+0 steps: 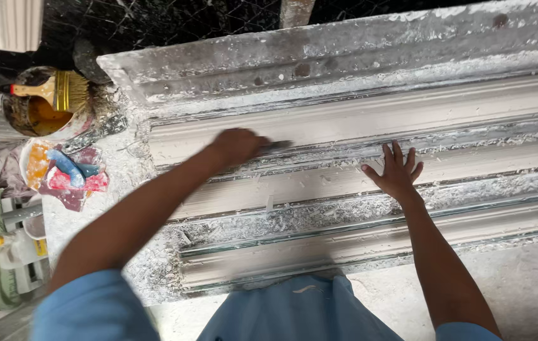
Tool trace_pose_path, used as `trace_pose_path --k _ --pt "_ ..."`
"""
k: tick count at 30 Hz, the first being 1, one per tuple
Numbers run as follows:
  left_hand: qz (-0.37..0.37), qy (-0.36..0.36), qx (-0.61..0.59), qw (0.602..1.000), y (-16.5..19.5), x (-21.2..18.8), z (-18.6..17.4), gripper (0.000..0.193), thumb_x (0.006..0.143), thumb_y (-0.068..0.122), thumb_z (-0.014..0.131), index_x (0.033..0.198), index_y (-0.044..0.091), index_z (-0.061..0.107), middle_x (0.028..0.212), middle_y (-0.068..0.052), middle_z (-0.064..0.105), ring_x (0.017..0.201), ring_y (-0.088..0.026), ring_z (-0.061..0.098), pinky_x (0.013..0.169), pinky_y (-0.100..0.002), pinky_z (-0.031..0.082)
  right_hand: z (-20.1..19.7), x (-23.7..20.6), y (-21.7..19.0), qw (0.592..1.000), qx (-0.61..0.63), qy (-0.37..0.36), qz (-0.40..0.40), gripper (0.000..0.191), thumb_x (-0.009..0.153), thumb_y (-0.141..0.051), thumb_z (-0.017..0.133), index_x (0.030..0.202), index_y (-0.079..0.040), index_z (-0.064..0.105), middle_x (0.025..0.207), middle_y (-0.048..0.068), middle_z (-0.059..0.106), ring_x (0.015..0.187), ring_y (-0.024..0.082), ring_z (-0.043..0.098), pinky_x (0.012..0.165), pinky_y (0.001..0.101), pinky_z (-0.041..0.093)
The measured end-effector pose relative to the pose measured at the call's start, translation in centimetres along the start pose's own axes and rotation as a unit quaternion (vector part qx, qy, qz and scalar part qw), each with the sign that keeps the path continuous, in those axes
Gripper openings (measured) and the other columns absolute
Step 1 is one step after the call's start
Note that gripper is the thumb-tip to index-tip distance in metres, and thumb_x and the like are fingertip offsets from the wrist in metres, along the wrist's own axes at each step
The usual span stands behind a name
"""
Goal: The person scrapes residual plaster from the grooves of a long cornice mold using a small scraper, working along each cavity section by section. They then brush loose plaster dust out of the mold with a green brush and lift the finished molded cornice strip out of the mold.
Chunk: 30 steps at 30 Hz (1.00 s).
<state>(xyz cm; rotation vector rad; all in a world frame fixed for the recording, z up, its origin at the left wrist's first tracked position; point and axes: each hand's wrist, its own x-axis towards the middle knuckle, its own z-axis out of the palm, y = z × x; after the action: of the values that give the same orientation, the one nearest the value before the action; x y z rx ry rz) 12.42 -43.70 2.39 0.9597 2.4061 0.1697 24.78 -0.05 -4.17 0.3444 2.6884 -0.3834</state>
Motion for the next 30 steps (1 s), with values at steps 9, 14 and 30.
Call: trace_pose_path --k 9,14,30 --pt "-0.008 -0.039 0.023 0.999 3.0 3.7 -2.4 0.027 0.102 0.038 0.053 0.124 0.032 0.067 0.098 -0.004 0.074 0.091 -0.027 0.072 0.078 -0.049 0.058 0.2 -0.3 0.1 1.000 0.009 0.001 -0.001 0.115 0.076 -0.090 0.045 0.162 -0.019 0.019 0.171 0.013 0.001 0.152 0.048 -0.021 0.111 0.0765 -0.013" --pt "0.081 0.126 -0.055 0.987 15.0 17.4 -1.9 0.020 0.095 0.026 0.058 0.110 0.022 0.071 0.104 -0.009 0.074 0.099 -0.033 0.072 0.081 -0.048 0.059 -0.6 -0.6 -0.2 1.000 0.005 0.003 0.002 0.115 0.076 -0.091 0.044 0.162 -0.019 0.019 0.172 0.012 0.001 0.153 0.047 -0.019 0.111 0.0770 -0.010" --pt "-0.017 0.006 -0.012 1.000 7.9 7.6 -3.0 0.038 0.102 0.044 0.051 0.138 0.034 0.061 0.106 -0.006 0.076 0.092 -0.031 0.073 0.077 -0.049 0.059 3.6 0.2 2.7 0.993 0.043 0.092 -0.060 0.117 0.083 -0.082 0.053 0.161 -0.002 0.021 0.170 0.017 0.009 0.151 0.051 -0.013 0.110 0.0794 -0.007"
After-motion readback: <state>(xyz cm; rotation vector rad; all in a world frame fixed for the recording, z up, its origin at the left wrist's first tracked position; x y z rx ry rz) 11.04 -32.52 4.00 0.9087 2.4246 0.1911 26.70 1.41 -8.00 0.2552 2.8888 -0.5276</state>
